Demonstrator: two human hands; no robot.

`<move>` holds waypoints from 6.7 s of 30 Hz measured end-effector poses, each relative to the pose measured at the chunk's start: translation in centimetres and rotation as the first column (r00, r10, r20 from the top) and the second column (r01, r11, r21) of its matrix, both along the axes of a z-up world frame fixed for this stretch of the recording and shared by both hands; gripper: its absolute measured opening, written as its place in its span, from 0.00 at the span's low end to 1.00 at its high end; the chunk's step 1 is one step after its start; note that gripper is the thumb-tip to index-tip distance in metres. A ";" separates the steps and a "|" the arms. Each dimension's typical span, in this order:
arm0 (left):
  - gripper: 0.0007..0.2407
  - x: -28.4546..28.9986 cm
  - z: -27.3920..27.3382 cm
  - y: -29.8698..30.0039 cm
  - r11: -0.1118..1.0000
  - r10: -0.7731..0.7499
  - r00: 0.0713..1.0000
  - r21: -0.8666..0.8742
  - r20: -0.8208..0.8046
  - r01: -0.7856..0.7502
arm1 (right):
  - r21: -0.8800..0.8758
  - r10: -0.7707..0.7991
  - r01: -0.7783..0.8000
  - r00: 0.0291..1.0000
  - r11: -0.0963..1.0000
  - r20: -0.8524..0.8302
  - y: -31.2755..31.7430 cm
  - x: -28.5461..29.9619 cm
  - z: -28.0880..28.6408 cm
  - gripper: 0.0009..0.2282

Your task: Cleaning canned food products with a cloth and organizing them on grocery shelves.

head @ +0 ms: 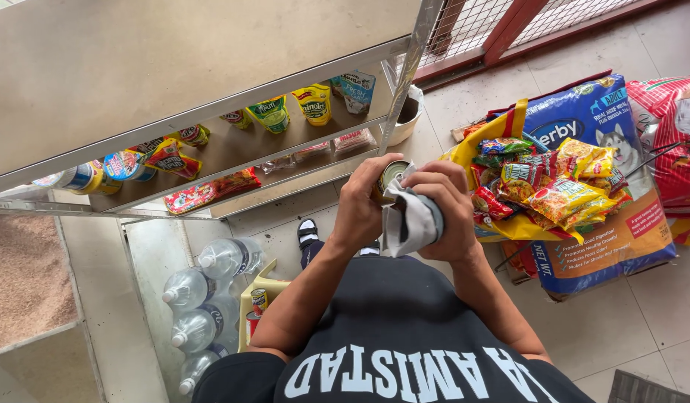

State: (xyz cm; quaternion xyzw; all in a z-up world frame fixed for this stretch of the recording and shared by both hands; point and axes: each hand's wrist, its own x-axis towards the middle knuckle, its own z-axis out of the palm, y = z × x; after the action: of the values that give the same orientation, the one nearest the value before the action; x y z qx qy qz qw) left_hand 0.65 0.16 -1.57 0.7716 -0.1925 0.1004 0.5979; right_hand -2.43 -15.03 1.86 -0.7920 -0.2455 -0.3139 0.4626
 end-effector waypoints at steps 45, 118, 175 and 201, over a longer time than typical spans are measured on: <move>0.22 0.1 0.0 1.3 0.994 -0.104 0.994 -0.016 -0.039 0.104 | -0.310 0.059 -0.057 0.998 0.949 -0.005 -1.2 0.0 -0.3 0.35; 0.15 5.4 0.7 10.7 0.546 -0.820 0.481 -0.168 -0.311 0.821 | -0.289 -0.643 0.607 0.765 0.740 -0.040 15.6 -6.6 3.4 0.25; 0.17 7.7 3.5 14.1 0.624 -0.772 0.557 -0.197 -0.306 0.756 | -0.206 -0.533 0.516 0.845 0.832 -0.037 15.4 -2.5 2.4 0.28; 0.18 8.5 3.4 14.3 0.554 -0.830 0.504 -0.255 -0.238 0.793 | -0.307 -0.552 0.537 0.833 0.786 0.045 16.6 -1.4 3.8 0.23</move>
State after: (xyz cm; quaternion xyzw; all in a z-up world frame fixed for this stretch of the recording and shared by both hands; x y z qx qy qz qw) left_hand 9.18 14.43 1.86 0.5608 -0.4222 -0.3124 0.6401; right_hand -3.83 1.53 5.70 -0.8981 -0.0415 -0.3730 0.2293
